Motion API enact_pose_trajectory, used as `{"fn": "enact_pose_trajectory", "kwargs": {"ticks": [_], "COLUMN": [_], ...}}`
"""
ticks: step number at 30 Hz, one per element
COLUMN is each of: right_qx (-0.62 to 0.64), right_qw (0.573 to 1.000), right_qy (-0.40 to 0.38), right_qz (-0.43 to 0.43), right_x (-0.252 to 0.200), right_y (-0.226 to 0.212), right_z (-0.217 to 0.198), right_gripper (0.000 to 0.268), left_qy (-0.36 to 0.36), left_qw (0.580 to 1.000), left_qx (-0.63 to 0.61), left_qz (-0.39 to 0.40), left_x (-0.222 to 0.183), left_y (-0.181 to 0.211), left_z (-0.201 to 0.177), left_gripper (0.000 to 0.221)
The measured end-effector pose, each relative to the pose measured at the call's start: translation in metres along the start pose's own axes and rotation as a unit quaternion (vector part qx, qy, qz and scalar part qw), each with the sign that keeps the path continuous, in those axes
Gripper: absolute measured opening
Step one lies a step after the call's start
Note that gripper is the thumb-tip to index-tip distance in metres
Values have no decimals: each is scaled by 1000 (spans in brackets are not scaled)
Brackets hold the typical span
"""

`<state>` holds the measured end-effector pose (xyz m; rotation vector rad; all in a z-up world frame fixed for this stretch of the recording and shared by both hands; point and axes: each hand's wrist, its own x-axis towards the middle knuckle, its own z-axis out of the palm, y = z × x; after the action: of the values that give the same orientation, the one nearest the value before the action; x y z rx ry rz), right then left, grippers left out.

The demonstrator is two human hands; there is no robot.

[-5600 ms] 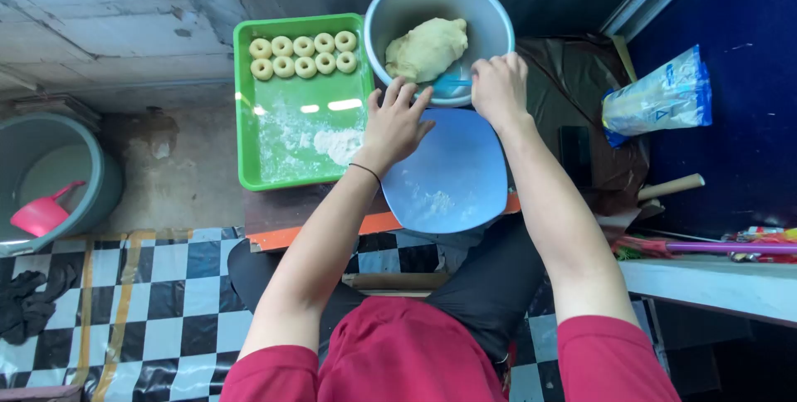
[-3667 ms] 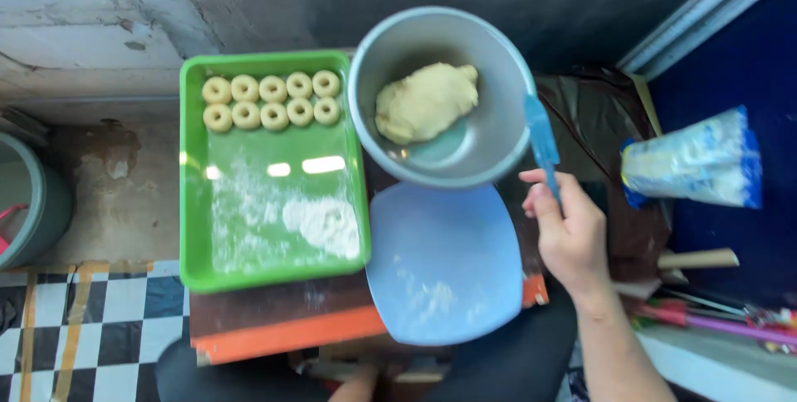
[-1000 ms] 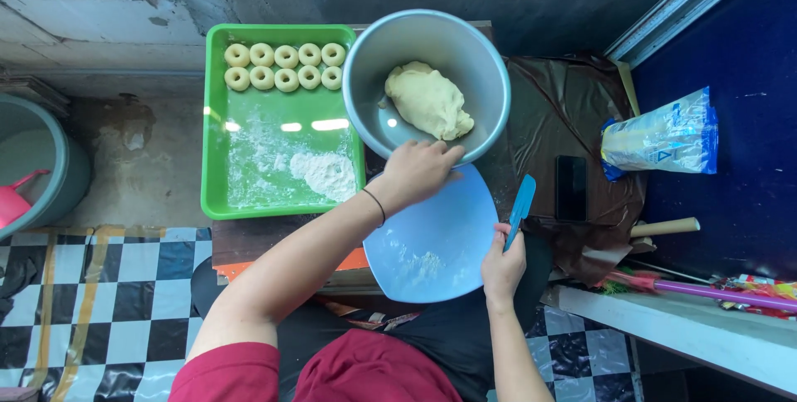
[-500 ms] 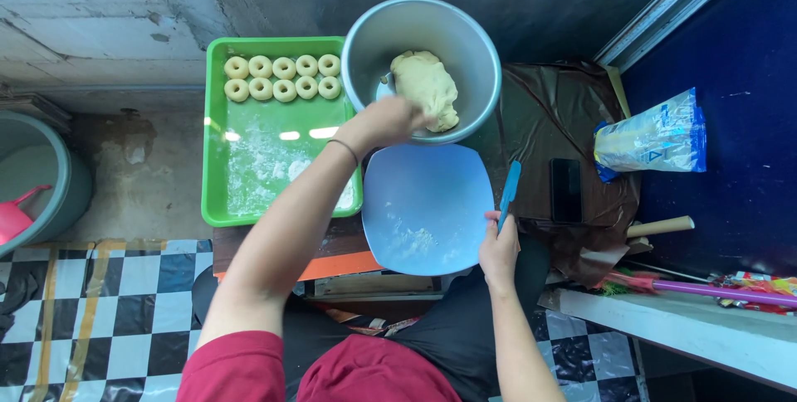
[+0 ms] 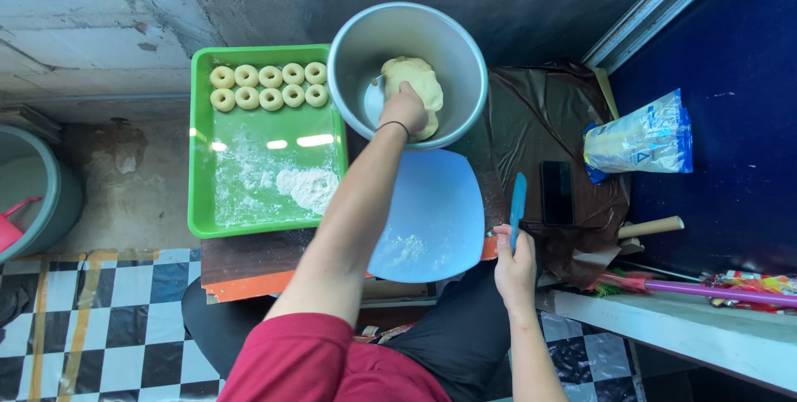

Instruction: Shaping dough into small balls and rings to make donuts.

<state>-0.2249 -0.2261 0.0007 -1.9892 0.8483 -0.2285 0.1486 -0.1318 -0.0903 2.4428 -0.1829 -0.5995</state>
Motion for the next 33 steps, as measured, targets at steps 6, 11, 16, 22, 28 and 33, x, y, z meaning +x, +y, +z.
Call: {"fn": "enact_pose_trajectory", "kwargs": {"ticks": [6, 11, 16, 22, 28, 33], "right_qx": [71, 67, 31, -156, -144, -34], "right_qw": [994, 978, 954, 935, 927, 950], "right_qy": [-23, -55, -71, -58, -58, -107], "right_qz": [-80, -187, -289, -314, -341, -290], "right_x": [27, 60, 92, 139, 141, 142], "right_y": [-53, -116, -153, -136, -133, -139], "right_z": [3, 26, 66, 113, 113, 98], "right_gripper": [21, 19, 21, 25, 22, 24], "left_qy": [108, 263, 192, 115, 52, 114], "left_qw": [972, 897, 918, 966, 969, 958], "left_qx": [145, 216, 207, 226, 240, 131], "left_qz": [148, 283, 278, 47, 2, 229], "left_x": [-54, -94, -78, 11, -10, -82], "left_y": [3, 8, -27, -49, -36, -3], "left_z": [-87, -119, -110, -51, -70, -131], "left_gripper": [22, 16, 35, 33, 38, 21]}}
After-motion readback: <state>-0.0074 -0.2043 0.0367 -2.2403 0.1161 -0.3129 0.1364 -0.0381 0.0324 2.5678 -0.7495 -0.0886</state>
